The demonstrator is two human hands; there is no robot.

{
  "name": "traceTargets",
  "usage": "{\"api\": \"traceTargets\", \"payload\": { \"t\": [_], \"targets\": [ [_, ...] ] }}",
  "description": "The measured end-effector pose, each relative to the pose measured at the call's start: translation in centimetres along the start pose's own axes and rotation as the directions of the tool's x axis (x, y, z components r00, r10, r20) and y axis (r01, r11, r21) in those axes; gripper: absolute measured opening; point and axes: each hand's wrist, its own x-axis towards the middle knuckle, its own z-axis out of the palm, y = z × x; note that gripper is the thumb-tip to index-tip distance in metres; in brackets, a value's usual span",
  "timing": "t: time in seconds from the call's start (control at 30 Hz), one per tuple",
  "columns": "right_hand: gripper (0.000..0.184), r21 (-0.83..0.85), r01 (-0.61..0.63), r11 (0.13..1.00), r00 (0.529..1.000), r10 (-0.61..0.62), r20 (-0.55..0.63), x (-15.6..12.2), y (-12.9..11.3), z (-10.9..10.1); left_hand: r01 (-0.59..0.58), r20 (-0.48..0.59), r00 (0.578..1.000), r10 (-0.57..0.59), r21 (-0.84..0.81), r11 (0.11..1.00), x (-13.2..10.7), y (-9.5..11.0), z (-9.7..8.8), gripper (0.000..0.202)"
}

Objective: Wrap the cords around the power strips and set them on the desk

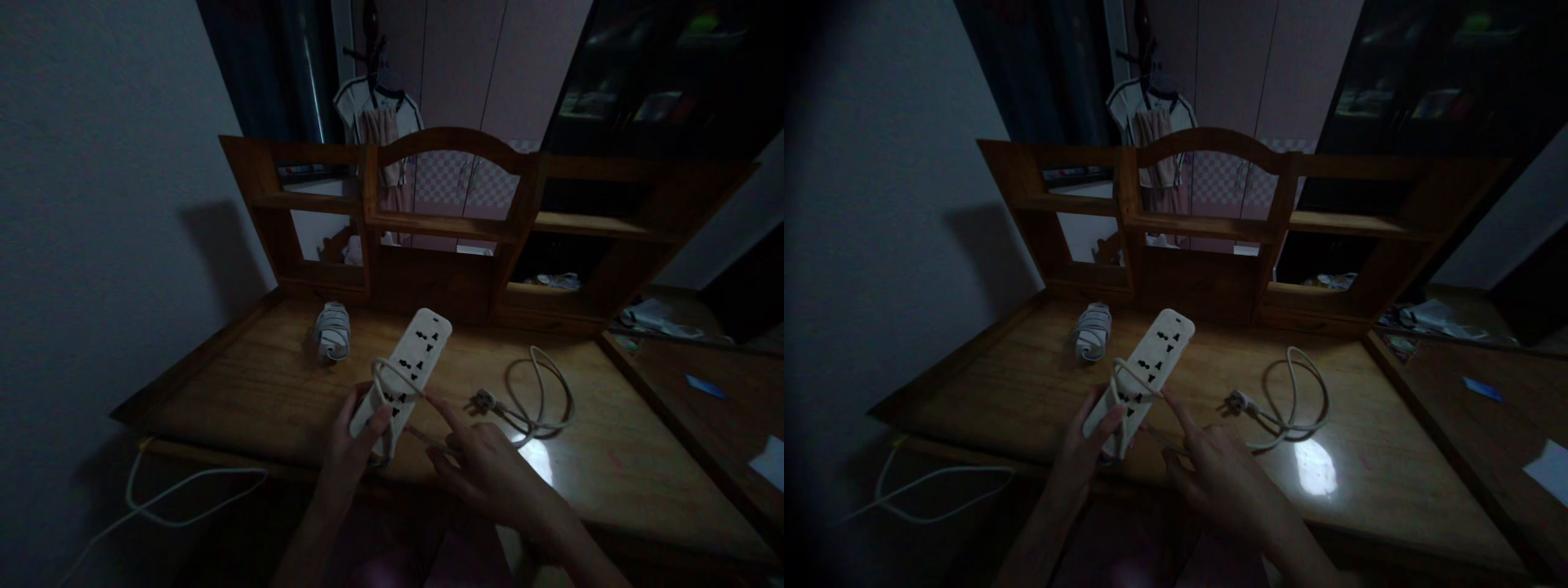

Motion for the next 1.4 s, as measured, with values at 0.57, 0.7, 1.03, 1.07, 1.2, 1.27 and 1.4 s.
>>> {"api": "traceTargets", "payload": {
  "t": [0.57,0.7,1.03,1.07,1.2,1.27,1.4],
  "targets": [
    [0.048,-0.405,0.212,0.889,0.977,-0.182,0.112,0.2,-0.2,1.0,0.008,-0.113,0.994,-0.011,-0.029,1.0,-0.4,-1.4,2.5,0.063],
    [0.047,-0.407,0.213,0.888,0.976,-0.179,0.121,0.0,-0.1,1.0,0.091,-0.132,0.987,-0.092,-0.009,0.996,-0.7,-0.7,2.9,0.08],
    [0.056,-0.415,0.175,0.893,0.982,-0.129,0.136,0.2,-0.8,0.8,0.067,-0.189,0.981,-0.049,0.092,0.994,-0.4,-0.9,2.6,0.071],
    [0.054,-0.41,0.16,0.898,0.984,-0.114,0.134,0.3,-0.7,0.5,0.064,-0.179,0.983,-0.049,0.078,0.995,-0.3,-1.1,2.3,0.071],
    [0.031,-0.375,0.117,0.92,0.991,-0.086,0.099,0.2,0.1,-1.3,0.06,-0.164,0.985,-0.051,0.048,0.997,0.0,-1.3,1.1,0.07],
    [0.024,-0.353,0.12,0.928,0.992,-0.094,0.088,0.0,0.3,-1.9,0.063,-0.143,0.988,-0.059,0.024,0.998,0.1,-1.2,0.7,0.069],
    [0.017,-0.333,0.178,0.926,0.983,-0.149,0.112,-0.7,-0.2,-1.4,0.043,-0.157,0.987,-0.031,0.075,0.996,0.0,-1.0,1.1,0.064]
  ]
}}
